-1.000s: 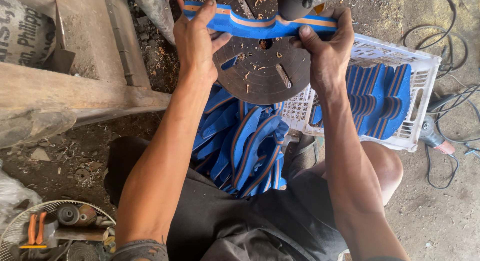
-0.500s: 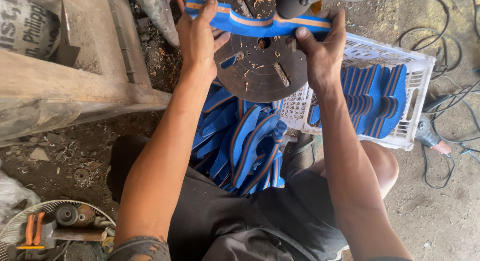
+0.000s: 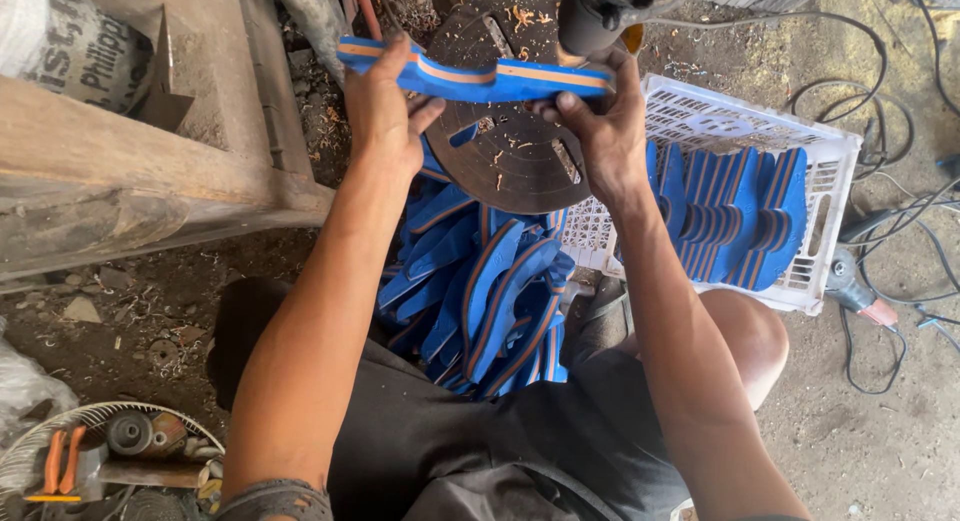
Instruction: The person holds blue flip-flops against a rotating grinding wheel to smooth the edges. They handle the sandals one at a time, rotating them to grind different sides, then place the finished items into a white plastic crate.
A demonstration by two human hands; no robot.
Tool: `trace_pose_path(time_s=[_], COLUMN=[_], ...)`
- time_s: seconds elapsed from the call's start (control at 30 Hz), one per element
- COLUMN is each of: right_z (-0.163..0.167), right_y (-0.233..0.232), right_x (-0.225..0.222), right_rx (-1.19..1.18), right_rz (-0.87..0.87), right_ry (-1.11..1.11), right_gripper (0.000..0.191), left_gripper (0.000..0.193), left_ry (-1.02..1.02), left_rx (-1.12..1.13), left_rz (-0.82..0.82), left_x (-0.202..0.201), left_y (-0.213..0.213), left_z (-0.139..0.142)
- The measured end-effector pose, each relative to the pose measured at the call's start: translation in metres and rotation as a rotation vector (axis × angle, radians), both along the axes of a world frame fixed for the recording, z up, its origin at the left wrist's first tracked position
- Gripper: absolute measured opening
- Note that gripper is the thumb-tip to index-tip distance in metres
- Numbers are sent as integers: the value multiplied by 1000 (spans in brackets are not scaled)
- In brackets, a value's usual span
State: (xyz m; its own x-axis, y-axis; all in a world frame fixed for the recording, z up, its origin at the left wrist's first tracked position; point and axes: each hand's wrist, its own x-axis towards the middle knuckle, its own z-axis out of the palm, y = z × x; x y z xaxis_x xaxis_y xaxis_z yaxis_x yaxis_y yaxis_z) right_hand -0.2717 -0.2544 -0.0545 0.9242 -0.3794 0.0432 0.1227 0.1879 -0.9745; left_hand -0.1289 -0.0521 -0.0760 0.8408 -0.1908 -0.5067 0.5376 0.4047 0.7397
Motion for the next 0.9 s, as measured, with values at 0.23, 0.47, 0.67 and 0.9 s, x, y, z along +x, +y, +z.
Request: trace_pose_path(time_s=[0.23, 0.47, 0.67, 0.9], right_z=[2, -2, -2, 1], right_y=[4, 2, 0, 0], right_x=[10, 14, 15, 15], right_rx=[-116, -187, -186, -162], right_rz=[-3, -16, -14, -23], right_ry=[98, 93, 59, 58], right_gripper=[20, 13, 12, 11], left_gripper=[52, 52, 55, 61], left_ry=[-82, -90, -125, -163], left_rx=[46, 56, 38, 30], left_rz=[36, 48, 37, 36], left_x=[2, 3, 2, 2], left_y=[14, 18, 18, 17], left_z=[8, 10, 7, 2])
